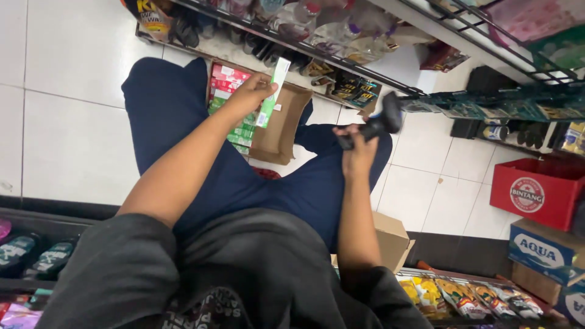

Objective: The recorder scans various items and places them onto the store shelves.

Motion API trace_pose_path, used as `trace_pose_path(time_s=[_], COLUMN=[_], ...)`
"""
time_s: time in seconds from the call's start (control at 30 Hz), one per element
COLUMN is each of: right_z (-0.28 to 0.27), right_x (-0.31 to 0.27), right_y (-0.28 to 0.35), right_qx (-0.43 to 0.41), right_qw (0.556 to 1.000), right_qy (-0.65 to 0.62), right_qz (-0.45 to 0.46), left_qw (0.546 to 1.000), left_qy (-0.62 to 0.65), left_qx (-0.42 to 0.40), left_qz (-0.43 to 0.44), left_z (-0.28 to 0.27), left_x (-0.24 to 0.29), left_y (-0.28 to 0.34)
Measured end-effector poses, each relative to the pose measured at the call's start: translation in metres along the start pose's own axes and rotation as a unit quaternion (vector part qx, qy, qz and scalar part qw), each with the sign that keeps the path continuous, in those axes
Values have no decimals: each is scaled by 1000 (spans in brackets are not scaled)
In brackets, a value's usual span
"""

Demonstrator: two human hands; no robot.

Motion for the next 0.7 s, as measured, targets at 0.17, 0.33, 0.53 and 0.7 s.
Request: trace_pose_path(time_s=[0.17,0.33,0.53,0.7], right_z=[2,57,80,83], right_x=[37,26,21,18], right_y=[0,16,29,31], right_qx=[-82,-272,-374,-391], right_qw=[921,835,738,725], right_qy=[380,478,556,560], right_qz=[-29,-15,-79,-87], left_qw=[999,995,988,991], left_qy=[-20,36,3,3], left_qx=[40,89,116,110], left_qz=[4,39,101,73], left_z=[-4,-15,-22,-16], left_x=[4,-5,-9,3], left_y=[1,-10,-13,-3])
Point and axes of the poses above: each hand's wrist, its own y-axis away from the middle knuckle, its own z-axis out of the palm, x = y × z, the point moved 5 cm from there along -y, towards the middle knuckle, and after that the axes turned 2 degrees about -z, right-handed, at the moved point
